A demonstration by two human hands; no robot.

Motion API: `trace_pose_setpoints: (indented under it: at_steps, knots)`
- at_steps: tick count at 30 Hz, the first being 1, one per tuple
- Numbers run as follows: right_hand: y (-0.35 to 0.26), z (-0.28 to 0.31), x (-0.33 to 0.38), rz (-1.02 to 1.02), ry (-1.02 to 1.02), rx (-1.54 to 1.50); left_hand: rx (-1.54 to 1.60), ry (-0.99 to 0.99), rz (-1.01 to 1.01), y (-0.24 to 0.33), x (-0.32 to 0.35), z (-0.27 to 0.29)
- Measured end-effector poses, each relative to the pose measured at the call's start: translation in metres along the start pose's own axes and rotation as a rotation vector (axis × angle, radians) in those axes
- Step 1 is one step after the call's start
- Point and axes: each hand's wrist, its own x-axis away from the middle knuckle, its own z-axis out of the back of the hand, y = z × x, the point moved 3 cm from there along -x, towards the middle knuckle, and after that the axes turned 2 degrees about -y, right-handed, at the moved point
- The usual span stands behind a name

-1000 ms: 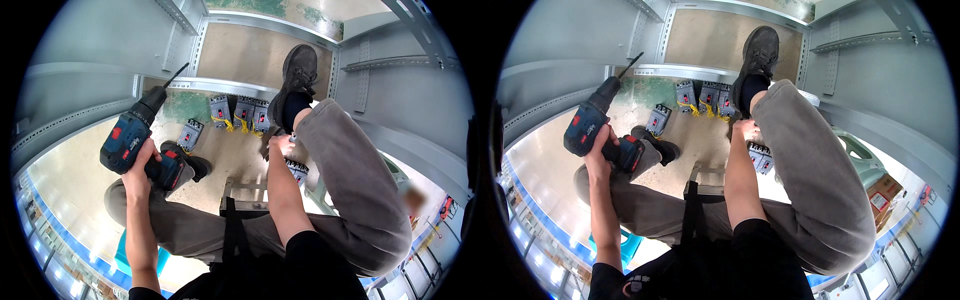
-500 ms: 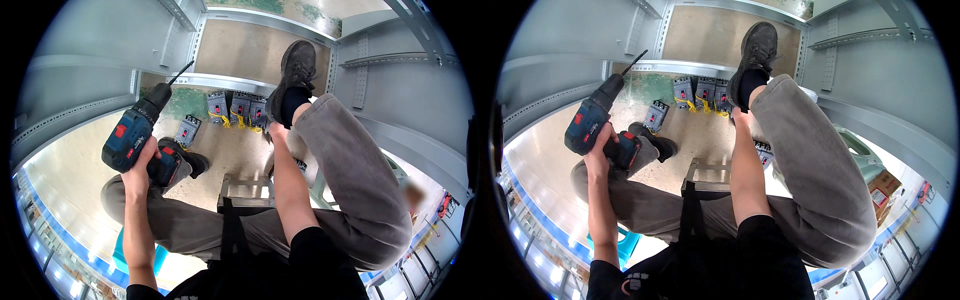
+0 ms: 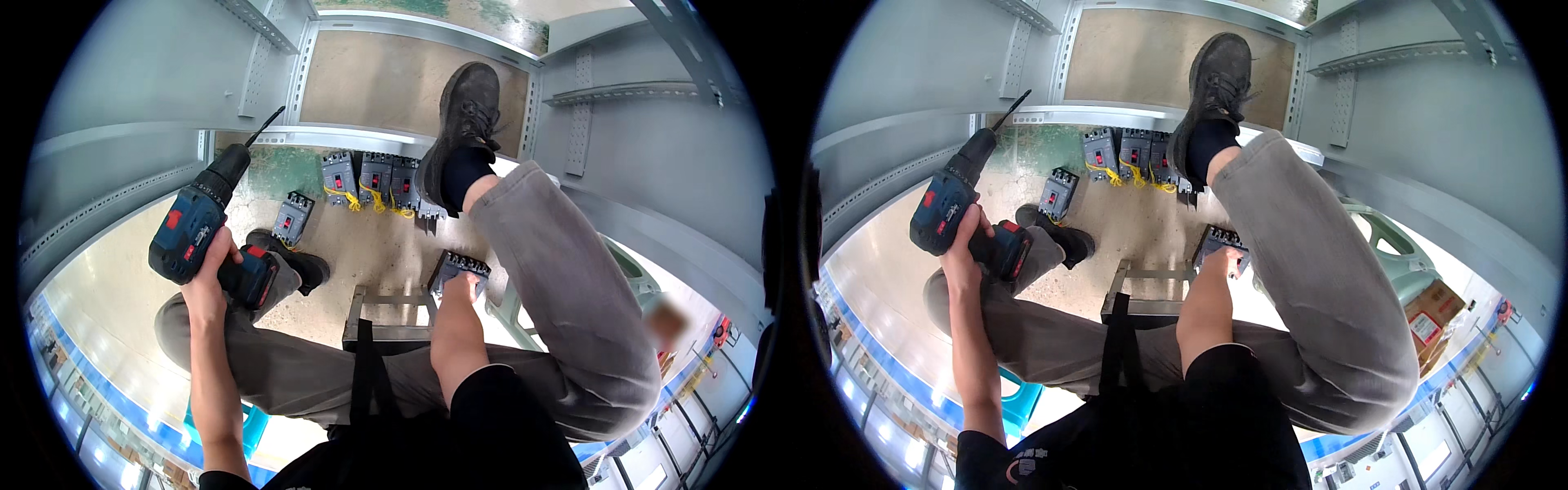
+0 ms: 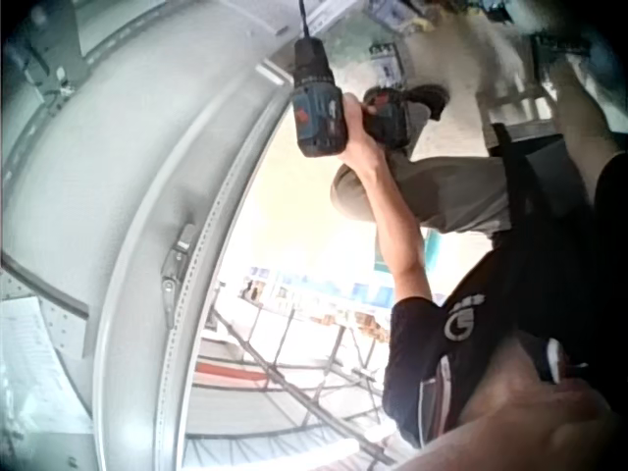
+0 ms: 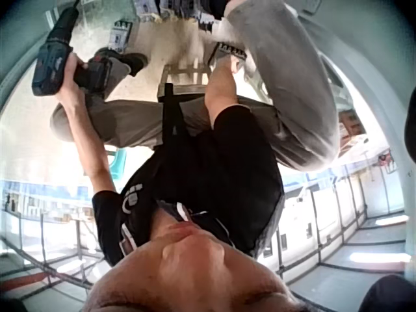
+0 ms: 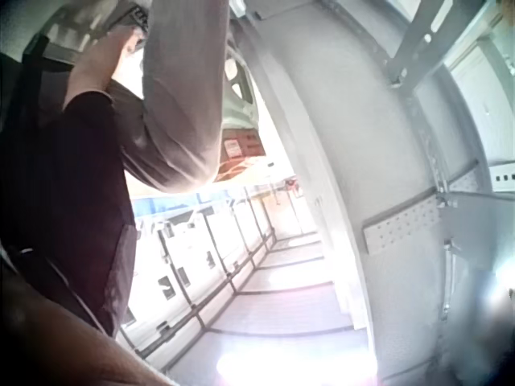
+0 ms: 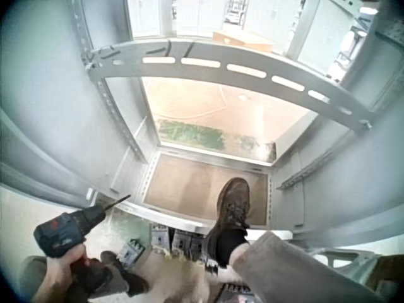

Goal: The person installs multiple circuit breakers into an open electrical cabinet using a cordless drill. They pick up each breaker, align it on the DIN rail, and secure it with screws. The person also briefly consults a paper document and moves a stool to adjust their working position.

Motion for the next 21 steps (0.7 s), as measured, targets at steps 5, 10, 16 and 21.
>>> trace_pose_setpoints:
  at_steps: [5,10,16,21]
  knots:
    - [-0.008,0.008,0.06,-0.539,0.142,-1.193,-0.042,-0.007,0.021,0.001,-0.004,-0.008]
    - [-0.01,-0.023,-0.004,-0.38,0.564,-0.954,-0.024,-0.09,0.032,0.004,-0.011,-0.029]
    - [-0.06,0.02,-0.009,-0.215,0.476,-0.648,-0.092,-0.132,0.021,0.007,-0.009,-0.029]
    - [-0.129,0.081,0.001,-0.028,0.451,-0.552,-0.094,-0.133,0.002,0.009,-0.006,-0.031]
